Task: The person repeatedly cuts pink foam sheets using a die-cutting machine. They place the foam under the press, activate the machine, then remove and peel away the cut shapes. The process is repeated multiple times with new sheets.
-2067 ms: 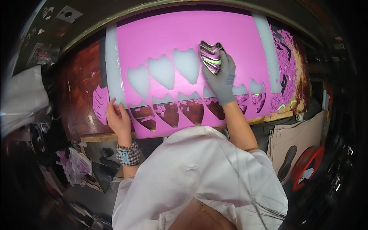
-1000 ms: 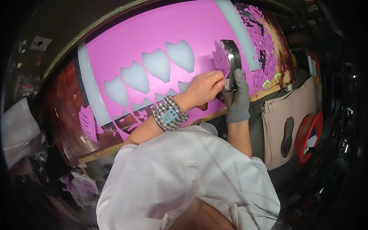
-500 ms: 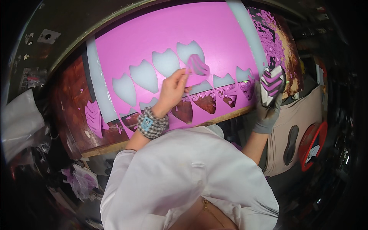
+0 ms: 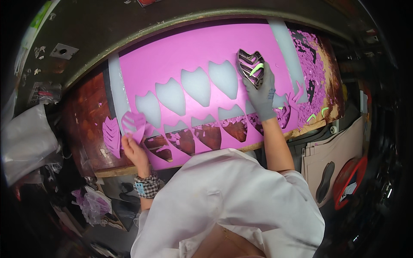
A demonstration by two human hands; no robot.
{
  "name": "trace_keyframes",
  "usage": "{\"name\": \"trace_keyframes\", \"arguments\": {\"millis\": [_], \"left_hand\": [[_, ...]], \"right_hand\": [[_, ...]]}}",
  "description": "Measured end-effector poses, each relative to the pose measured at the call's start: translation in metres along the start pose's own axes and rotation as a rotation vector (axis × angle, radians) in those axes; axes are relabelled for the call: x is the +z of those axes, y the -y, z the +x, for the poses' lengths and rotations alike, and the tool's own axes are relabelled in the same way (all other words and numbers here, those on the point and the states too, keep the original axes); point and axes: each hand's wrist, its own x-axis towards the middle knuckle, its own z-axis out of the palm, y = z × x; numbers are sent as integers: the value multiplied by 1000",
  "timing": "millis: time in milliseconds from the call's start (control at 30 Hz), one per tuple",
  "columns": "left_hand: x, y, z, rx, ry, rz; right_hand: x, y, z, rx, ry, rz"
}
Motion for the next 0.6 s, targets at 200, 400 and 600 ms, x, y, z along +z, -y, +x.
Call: {"name": "trace_keyframes", "arguments": {"millis": [200, 400, 600], "left_hand": [[-32, 26, -53, 147, -237, 666], [-20, 45, -73, 257, -262, 730], [-21, 41, -77, 363, -287, 699]], "right_hand": [[-17, -16, 0, 30, 55, 173], [-53, -25, 5, 246, -103, 265], [-103, 7, 74, -158, -423, -357]]}}
